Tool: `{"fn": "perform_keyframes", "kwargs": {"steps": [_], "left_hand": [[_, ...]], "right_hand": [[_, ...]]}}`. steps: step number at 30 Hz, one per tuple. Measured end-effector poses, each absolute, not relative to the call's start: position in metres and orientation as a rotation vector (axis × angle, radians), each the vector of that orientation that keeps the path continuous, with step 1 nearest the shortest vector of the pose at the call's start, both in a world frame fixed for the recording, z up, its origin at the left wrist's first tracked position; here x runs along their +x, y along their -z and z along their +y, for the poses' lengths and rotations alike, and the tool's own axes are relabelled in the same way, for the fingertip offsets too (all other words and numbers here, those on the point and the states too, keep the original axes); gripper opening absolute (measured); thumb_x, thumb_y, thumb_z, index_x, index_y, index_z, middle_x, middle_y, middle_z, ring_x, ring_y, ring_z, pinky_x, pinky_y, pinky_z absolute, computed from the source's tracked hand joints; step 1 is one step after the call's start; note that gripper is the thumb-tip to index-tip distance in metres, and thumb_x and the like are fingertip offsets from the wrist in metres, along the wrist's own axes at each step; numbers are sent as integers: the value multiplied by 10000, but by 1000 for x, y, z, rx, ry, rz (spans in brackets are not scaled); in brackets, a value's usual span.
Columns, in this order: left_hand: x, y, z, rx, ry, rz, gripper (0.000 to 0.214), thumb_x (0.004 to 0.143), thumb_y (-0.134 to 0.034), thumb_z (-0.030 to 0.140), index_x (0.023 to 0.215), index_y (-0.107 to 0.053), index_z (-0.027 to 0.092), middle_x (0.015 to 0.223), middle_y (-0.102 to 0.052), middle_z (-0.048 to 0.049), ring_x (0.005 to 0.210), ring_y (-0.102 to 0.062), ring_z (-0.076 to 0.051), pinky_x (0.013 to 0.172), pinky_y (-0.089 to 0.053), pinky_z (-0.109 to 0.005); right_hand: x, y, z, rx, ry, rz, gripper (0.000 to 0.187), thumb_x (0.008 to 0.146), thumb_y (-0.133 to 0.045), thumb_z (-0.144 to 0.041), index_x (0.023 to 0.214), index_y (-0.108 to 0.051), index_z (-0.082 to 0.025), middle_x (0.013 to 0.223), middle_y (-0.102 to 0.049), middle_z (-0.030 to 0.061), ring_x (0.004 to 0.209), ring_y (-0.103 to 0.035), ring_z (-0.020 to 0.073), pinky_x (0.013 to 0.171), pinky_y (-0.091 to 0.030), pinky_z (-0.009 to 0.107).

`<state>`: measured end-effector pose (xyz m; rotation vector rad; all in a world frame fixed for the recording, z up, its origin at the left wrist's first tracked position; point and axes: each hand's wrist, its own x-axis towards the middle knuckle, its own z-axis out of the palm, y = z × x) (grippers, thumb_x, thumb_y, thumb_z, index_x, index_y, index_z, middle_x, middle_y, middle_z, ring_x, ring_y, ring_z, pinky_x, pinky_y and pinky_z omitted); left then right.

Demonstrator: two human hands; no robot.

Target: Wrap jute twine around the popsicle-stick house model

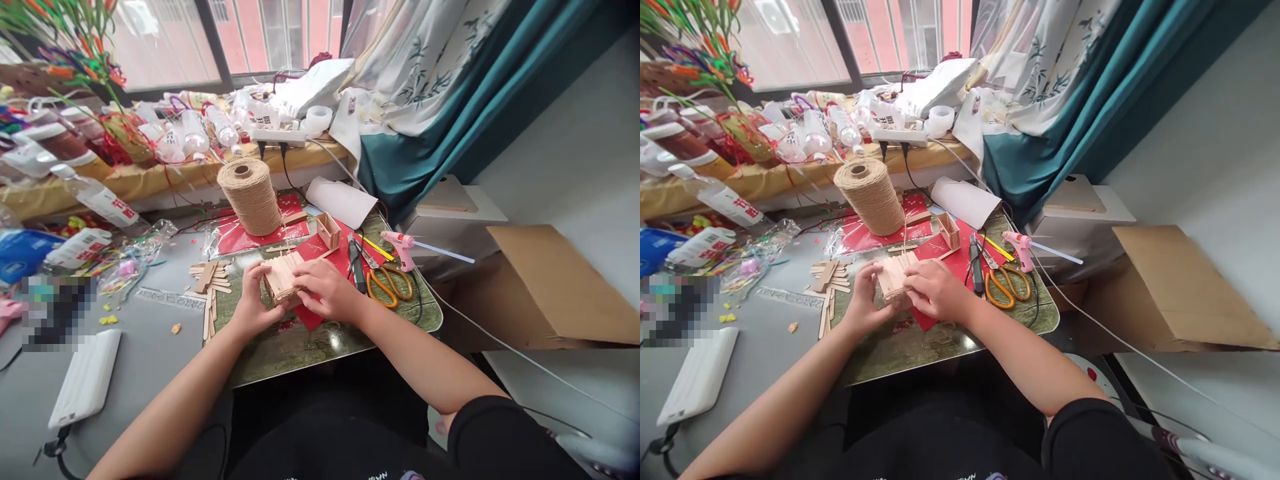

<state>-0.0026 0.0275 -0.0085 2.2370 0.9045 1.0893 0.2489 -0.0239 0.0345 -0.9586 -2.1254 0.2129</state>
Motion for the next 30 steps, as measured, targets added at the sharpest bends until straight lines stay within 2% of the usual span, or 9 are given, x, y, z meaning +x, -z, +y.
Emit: {"fn": "perform_keyframes", "kwargs": {"steps": [5,7,10,13,16,19,21,24,30], "left_hand": [[-25,-2,19,2395,-1118,975,807,759,-926,450,1402,-472,272,1524,-410,-186,1489,-433,-382,1213,-427,-608],[-29,-7,17,2484,-1186,937,653,781,-923,423,1313,-568,291,1544,-455,-157,1466,-478,-365,1201,-447,-585],[-29,-9,18,2567,-1202,745,354,854,-867,277,1134,-653,310,1299,-695,-56,1280,-656,-273,1158,-495,-514],[-27,-7,21,2539,-1221,629,256,891,-816,200,1072,-662,295,1114,-781,-7,1130,-736,-224,1130,-515,-481],[-26,-6,22,2525,-1223,598,237,898,-803,182,1065,-670,282,1122,-794,-11,1109,-749,-213,1135,-508,-478],[-27,-6,22,2490,-1222,599,228,902,-792,165,1062,-674,276,1108,-795,-16,1131,-748,-218,1135,-504,-476],[-27,-7,21,2471,-1227,607,218,903,-786,161,1052,-676,276,1095,-794,-18,1137,-746,-223,1127,-506,-479],[-26,-7,21,2448,-1217,627,202,904,-781,158,1030,-673,273,1089,-786,-21,1135,-740,-226,1123,-507,-488],[-24,-5,20,2420,-1219,659,226,889,-796,149,1034,-673,270,1085,-779,-22,1116,-736,-222,1143,-499,-506]], "right_hand": [[236,-36,-16,-892,-140,-2305,217,1016,-618,-216,1224,-677,-236,1288,-716,98,1208,-606,290,1095,-470,501],[234,-38,-14,-883,-117,-2343,229,1020,-614,-224,1238,-682,-232,1271,-715,101,1193,-597,295,1095,-465,510],[235,-42,-12,-875,-123,-2395,249,1032,-620,-279,1267,-688,-235,1258,-715,101,1177,-586,298,1105,-454,522],[241,-49,-4,-860,-158,-2448,270,1048,-607,-319,1288,-698,-234,1238,-728,98,1148,-593,291,1100,-457,514],[245,-57,19,-866,-201,-2486,348,1059,-538,-230,1380,-671,-238,1351,-715,100,1243,-594,288,1136,-437,514],[248,-61,52,-896,-281,-2568,537,1010,-495,-90,1505,-587,-275,1553,-619,68,1425,-531,270,1203,-384,522],[249,-61,69,-941,-324,-2654,582,975,-508,-46,1505,-590,-273,1523,-647,69,1404,-562,263,1176,-405,501],[252,-61,82,-1004,-280,-2733,478,992,-562,-88,1446,-639,-215,1338,-742,116,1237,-641,278,1080,-444,471],[266,-63,80,-931,-27,-2634,217,1075,-552,-258,1148,-742,-183,1056,-770,114,1057,-607,282,999,-429,448]]}}
